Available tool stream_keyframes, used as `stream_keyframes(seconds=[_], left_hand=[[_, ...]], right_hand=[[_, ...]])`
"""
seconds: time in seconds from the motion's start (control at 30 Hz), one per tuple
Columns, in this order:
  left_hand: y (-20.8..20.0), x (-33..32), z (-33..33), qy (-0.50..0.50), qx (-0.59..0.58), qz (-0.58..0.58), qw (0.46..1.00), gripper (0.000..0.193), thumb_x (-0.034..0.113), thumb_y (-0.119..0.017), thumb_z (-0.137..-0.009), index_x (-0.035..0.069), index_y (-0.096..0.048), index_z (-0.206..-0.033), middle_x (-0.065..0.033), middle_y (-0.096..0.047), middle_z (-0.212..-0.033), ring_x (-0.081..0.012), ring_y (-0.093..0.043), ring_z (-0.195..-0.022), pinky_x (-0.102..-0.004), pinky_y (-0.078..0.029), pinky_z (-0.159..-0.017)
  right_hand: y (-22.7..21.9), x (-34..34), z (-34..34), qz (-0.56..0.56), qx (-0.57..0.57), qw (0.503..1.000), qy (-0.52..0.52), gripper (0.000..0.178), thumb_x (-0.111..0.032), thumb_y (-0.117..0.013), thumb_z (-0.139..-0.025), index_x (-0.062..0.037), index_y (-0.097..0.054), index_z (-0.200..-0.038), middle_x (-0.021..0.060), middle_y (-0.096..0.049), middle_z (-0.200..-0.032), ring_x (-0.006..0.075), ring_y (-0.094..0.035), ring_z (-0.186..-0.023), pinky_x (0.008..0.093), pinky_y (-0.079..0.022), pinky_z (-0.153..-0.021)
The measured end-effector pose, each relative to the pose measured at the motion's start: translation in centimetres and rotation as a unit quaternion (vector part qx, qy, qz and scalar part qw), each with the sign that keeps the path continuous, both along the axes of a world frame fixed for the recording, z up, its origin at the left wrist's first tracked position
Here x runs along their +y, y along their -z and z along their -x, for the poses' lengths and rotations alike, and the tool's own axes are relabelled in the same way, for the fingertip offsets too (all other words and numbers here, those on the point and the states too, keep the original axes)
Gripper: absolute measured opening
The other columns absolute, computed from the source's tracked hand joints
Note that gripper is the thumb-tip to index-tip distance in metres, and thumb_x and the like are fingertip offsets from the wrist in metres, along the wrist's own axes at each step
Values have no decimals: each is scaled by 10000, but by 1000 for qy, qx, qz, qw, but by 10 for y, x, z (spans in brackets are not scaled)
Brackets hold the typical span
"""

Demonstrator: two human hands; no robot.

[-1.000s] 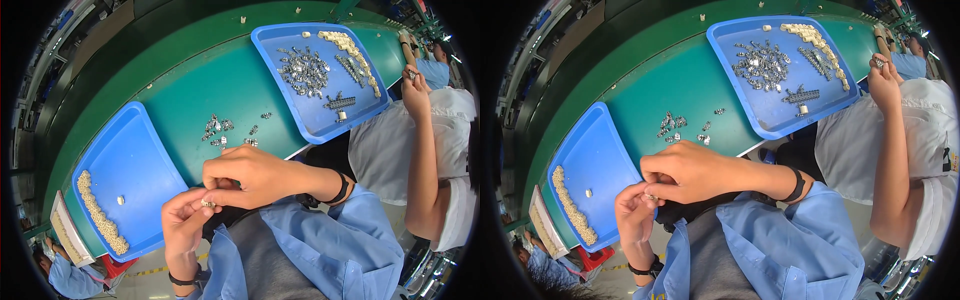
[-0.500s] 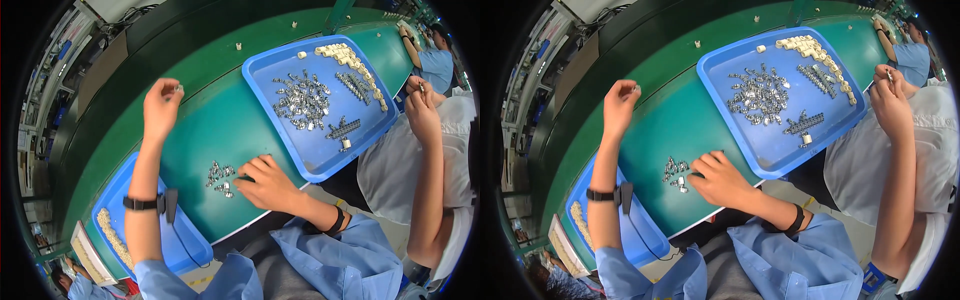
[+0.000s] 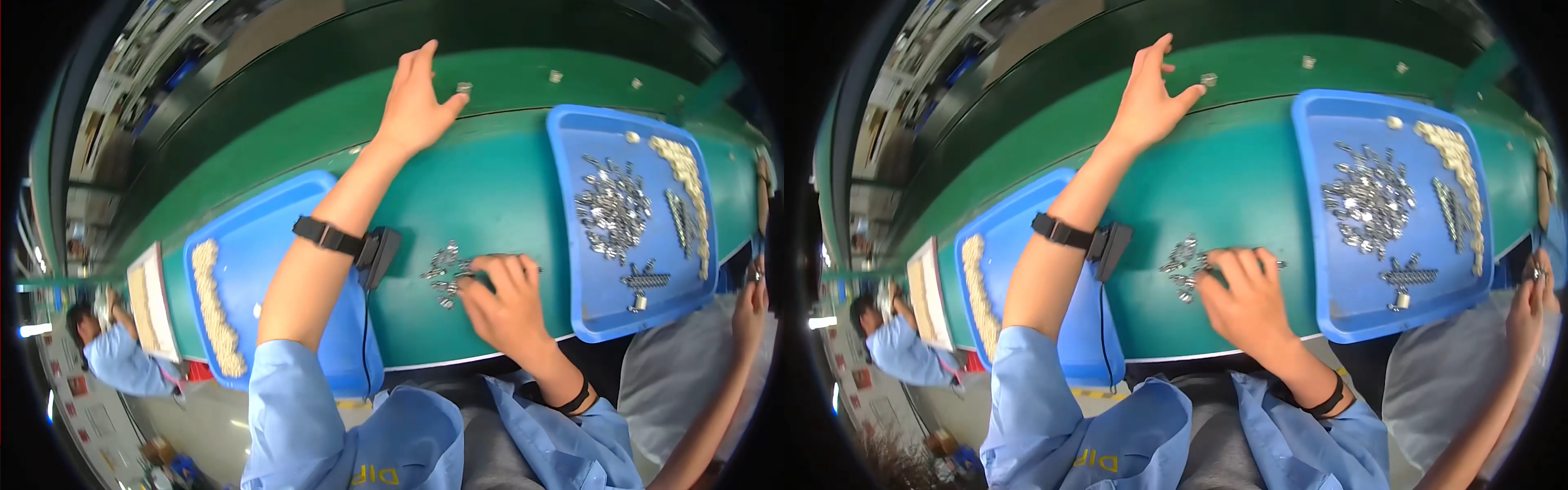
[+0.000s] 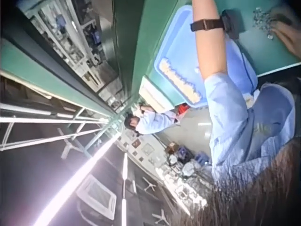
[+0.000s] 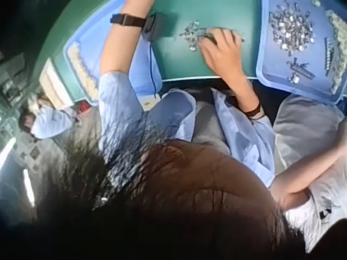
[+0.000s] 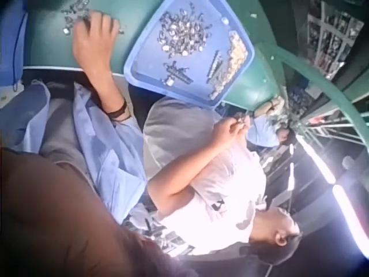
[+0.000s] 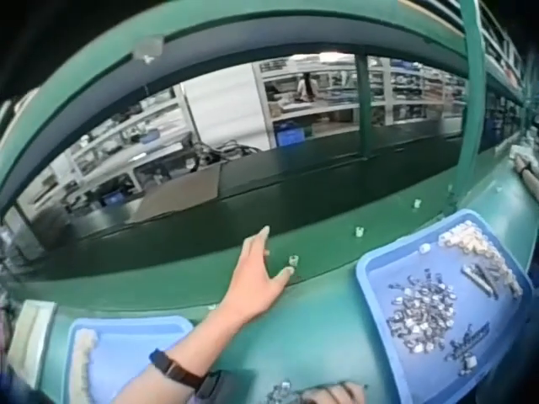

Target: The person assembles components by hand by picking up a white plastic piece and a metal part, joining them together, and placing the finished assembly into a blue tray.

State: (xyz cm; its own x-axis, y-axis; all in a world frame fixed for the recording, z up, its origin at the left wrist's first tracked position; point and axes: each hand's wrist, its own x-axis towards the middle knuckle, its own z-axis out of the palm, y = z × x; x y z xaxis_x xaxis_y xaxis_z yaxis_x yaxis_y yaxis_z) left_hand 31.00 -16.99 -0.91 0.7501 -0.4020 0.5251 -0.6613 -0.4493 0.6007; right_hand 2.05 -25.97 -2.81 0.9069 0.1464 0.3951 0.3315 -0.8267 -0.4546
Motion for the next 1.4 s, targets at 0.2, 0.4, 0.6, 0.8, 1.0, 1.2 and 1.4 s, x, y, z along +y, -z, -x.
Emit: stream_keyframes(seconds=[0.2,0.4,0.6,0.8,1.0,1.2,1.4], left_hand=[[-81,179,72,-33,-99,-115,988,240,71,-723,-911,7,-722,-1142,-178,-743,-1060,-356,-715,-1024,-435,-554,-931],[-45,406,131,-411,-36,-272,869,175,162,-761,-888,37,-739,-1008,-142,-717,-984,-358,-663,-962,-461,-533,-866],[-8,437,134,-452,-23,-330,829,249,264,-784,-872,39,-741,-970,-148,-716,-1004,-365,-657,-975,-487,-530,-868],[29,460,99,-433,-51,-316,843,259,276,-774,-884,23,-731,-920,-192,-713,-959,-402,-669,-935,-510,-533,-842],[24,482,96,-438,25,-235,868,255,219,-725,-897,-20,-702,-985,-200,-717,-977,-405,-686,-934,-492,-531,-855],[15,462,102,-443,-13,-244,862,275,207,-702,-914,-23,-666,-1060,-175,-696,-976,-356,-670,-910,-453,-523,-864],[-5,429,136,-412,29,-149,899,231,181,-682,-939,-9,-652,-1067,-142,-684,-1008,-280,-642,-904,-410,-515,-847]], right_hand=[[-4,8,-6,-12,-1,1000,20,237,-93,-784,-831,-80,-711,-1055,59,-643,-1047,269,-610,-982,439,-390,-946],[-9,14,-13,-12,1,1000,23,223,-70,-773,-837,-45,-682,-1039,83,-646,-1000,279,-614,-943,425,-400,-933],[-13,17,-12,-6,4,999,41,248,-17,-725,-809,-37,-680,-1052,100,-651,-971,304,-631,-936,432,-425,-913],[-10,15,-11,28,-14,998,51,274,-3,-704,-790,-51,-691,-1059,102,-666,-983,307,-647,-969,438,-436,-932],[-8,12,-12,-13,11,998,53,174,-67,-768,-805,-72,-738,-977,68,-671,-994,253,-639,-946,425,-423,-934],[-4,7,-10,-83,-15,995,48,119,-54,-758,-840,-69,-738,-956,50,-692,-949,231,-645,-904,404,-411,-929],[-8,7,-6,-112,-3,993,33,109,-41,-747,-872,-62,-732,-978,50,-708,-924,228,-652,-851,390,-400,-931]])
